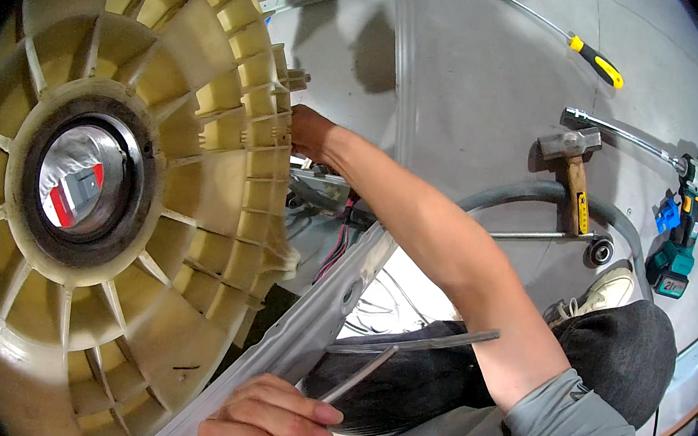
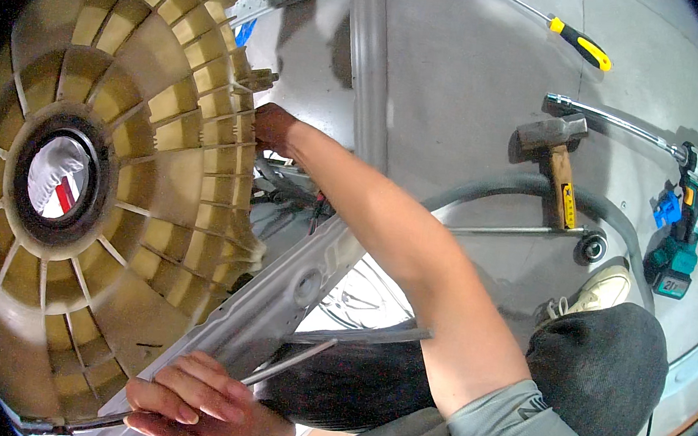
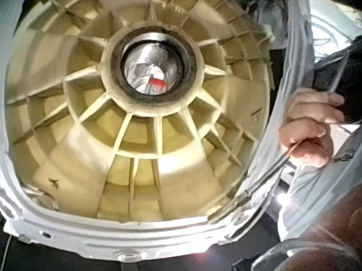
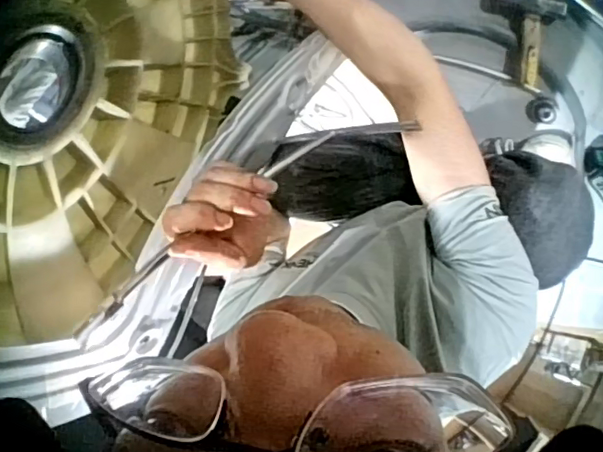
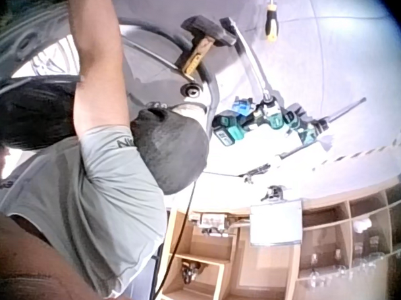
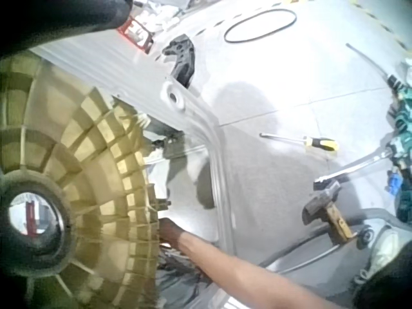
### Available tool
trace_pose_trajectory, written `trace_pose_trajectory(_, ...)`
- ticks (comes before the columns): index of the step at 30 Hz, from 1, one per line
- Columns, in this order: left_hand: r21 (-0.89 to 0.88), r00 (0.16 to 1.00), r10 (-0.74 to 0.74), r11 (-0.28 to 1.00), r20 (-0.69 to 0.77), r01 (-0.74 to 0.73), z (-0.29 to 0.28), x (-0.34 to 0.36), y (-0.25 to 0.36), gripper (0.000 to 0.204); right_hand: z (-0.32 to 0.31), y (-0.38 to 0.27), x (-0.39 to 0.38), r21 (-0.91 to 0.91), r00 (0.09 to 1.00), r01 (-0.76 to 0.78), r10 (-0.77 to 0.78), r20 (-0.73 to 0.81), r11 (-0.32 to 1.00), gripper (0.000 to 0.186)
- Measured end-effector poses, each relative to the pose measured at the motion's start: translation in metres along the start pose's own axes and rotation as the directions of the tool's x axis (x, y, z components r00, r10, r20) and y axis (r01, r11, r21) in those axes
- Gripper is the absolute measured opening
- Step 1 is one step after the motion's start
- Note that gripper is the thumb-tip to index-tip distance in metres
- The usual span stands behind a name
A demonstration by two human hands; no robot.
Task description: The person uses a hammer and a rod to tap parts of a disassembled washing machine drum assembly, then uses a screwdriver to work on internal components while sitting on the floor.
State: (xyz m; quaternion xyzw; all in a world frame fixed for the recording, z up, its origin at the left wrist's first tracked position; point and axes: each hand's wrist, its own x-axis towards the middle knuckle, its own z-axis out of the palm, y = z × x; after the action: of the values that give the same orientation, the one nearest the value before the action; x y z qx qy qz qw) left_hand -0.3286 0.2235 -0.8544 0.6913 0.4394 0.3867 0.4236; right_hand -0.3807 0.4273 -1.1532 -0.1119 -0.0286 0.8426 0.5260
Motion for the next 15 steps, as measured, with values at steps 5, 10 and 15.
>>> trace_pose_trajectory(5,0.005,1.0,0.017,1.0,-0.003,-0.017,-0.002,0.0,-0.004,0.049,0.005,0.004,0.002,0.033,1.0,0.023,-0.022,-0.02,0.999,0.033)
trace_pose_trajectory(10,-0.004,0.999,0.025,1.0,0.023,-0.025,-0.007,0.001,-0.004,0.049,0.015,-0.008,-0.01,-0.063,0.999,-0.01,0.008,-0.034,0.998,0.035)
trace_pose_trajectory(15,-0.032,1.0,0.003,0.999,-0.005,-0.003,-0.005,0.002,-0.002,0.049,0.012,-0.01,-0.013,-0.073,1.0,0.014,-0.015,-0.015,0.997,0.034)
